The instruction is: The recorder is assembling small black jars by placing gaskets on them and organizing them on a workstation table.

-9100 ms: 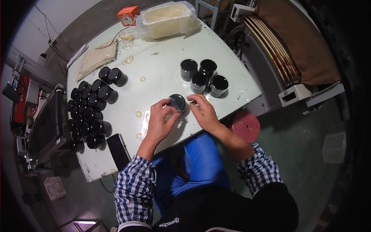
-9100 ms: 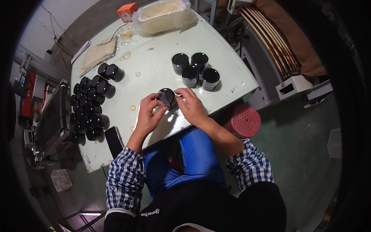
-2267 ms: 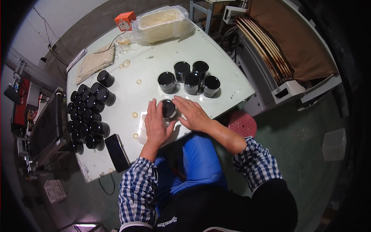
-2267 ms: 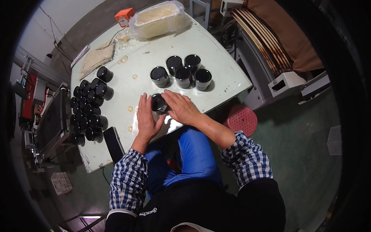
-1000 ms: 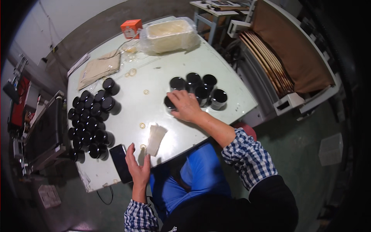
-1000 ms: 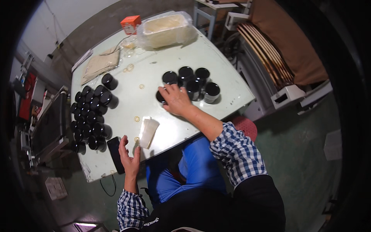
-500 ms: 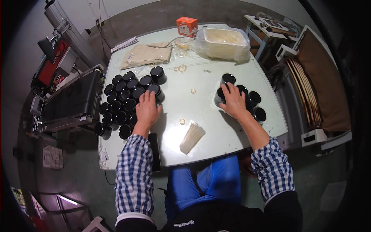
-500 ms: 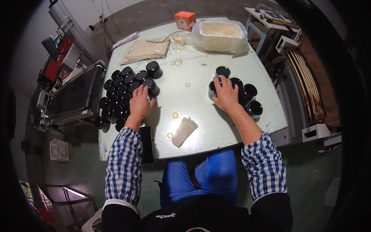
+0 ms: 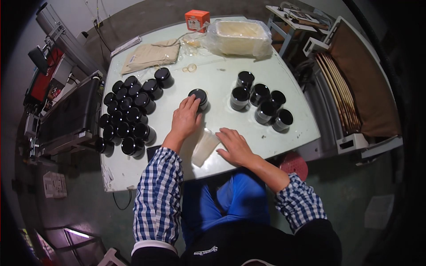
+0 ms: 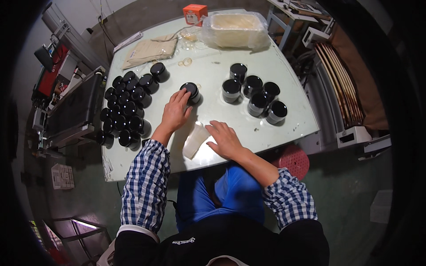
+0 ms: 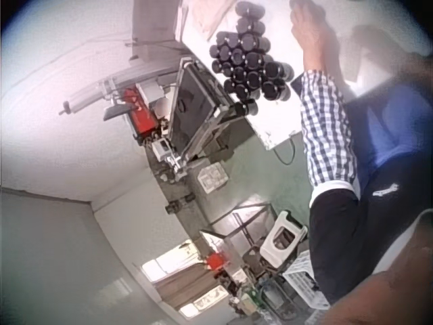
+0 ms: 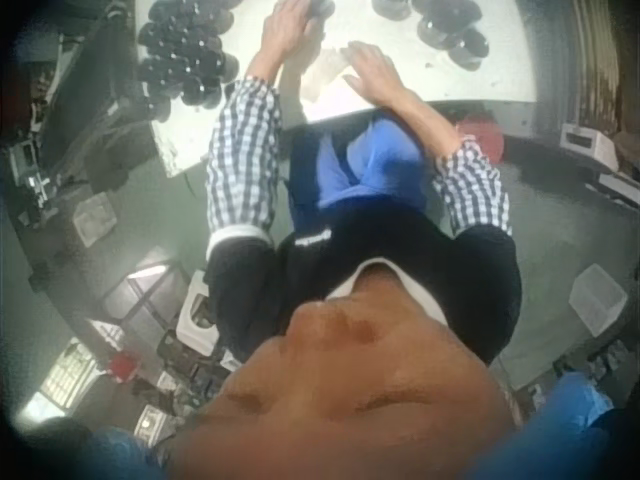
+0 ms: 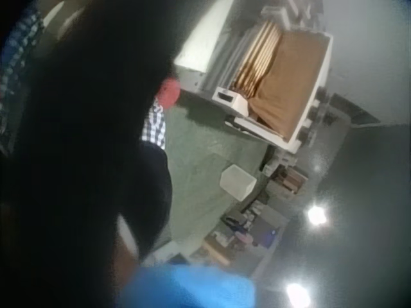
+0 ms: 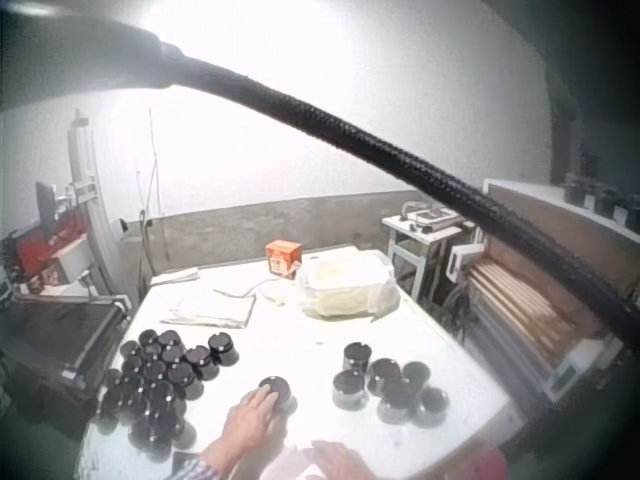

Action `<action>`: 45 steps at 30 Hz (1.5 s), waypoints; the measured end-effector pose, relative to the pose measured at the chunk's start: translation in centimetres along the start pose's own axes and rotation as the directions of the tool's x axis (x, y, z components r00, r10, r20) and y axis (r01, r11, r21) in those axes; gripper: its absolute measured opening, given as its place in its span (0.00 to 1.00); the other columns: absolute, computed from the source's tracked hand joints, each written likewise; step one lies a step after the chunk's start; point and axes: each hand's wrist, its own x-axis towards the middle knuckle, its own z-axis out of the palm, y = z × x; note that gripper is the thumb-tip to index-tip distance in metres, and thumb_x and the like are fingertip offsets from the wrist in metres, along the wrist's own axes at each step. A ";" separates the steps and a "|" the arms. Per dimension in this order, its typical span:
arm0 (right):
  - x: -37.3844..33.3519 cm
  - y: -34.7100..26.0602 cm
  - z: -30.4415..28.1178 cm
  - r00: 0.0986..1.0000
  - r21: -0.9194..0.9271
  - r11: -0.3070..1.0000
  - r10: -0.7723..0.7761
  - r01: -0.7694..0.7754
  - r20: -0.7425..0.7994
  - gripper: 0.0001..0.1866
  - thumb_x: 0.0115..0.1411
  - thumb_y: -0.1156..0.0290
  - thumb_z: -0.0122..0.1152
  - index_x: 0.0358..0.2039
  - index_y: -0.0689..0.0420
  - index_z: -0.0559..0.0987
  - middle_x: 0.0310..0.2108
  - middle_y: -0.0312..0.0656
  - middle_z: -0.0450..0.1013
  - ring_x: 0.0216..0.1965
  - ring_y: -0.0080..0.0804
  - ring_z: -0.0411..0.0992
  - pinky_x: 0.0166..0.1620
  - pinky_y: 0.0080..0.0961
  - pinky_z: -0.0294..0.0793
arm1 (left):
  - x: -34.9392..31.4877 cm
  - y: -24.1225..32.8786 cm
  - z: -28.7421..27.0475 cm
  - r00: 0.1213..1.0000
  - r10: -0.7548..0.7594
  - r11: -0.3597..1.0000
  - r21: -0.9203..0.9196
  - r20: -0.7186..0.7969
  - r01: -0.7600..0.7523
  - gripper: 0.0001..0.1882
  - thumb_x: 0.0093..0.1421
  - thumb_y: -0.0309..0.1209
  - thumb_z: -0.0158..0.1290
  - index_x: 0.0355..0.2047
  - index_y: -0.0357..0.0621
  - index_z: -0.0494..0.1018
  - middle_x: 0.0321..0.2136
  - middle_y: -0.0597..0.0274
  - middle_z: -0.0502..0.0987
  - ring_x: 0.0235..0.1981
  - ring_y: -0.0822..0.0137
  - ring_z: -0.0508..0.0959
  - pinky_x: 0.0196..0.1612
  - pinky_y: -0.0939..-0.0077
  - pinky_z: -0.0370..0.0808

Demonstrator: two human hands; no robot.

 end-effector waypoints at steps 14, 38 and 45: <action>-1.3 0.7 3.2 0.966 0.141 0.984 0.134 -0.105 -0.221 0.32 0.50 0.67 0.66 0.55 0.57 0.67 0.54 0.44 0.64 0.54 0.44 0.63 0.54 0.38 0.66 | -8.9 4.5 0.2 0.898 -0.301 0.888 -0.250 0.320 0.387 0.14 0.51 0.37 0.62 0.29 0.37 0.75 0.30 0.47 0.76 0.33 0.49 0.76 0.37 0.58 0.72; 0.6 -2.5 1.7 0.907 0.888 0.417 0.421 -0.191 -0.002 0.12 0.62 0.68 0.59 0.41 0.62 0.77 0.32 0.37 0.75 0.34 0.23 0.72 0.40 0.22 0.72 | -8.1 6.5 -1.7 0.845 -0.366 0.297 -0.812 0.389 0.502 0.06 0.61 0.29 0.57 0.34 0.38 0.75 0.27 0.68 0.77 0.28 0.78 0.73 0.34 0.83 0.70; 1.2 -1.8 1.1 0.883 0.912 0.242 0.420 -0.330 0.208 0.08 0.63 0.70 0.57 0.36 0.62 0.77 0.30 0.37 0.74 0.29 0.19 0.71 0.35 0.16 0.71 | -8.6 6.7 -2.0 0.801 -0.407 0.110 -0.847 0.440 0.521 0.07 0.61 0.29 0.55 0.35 0.39 0.74 0.30 0.64 0.78 0.31 0.74 0.76 0.36 0.82 0.73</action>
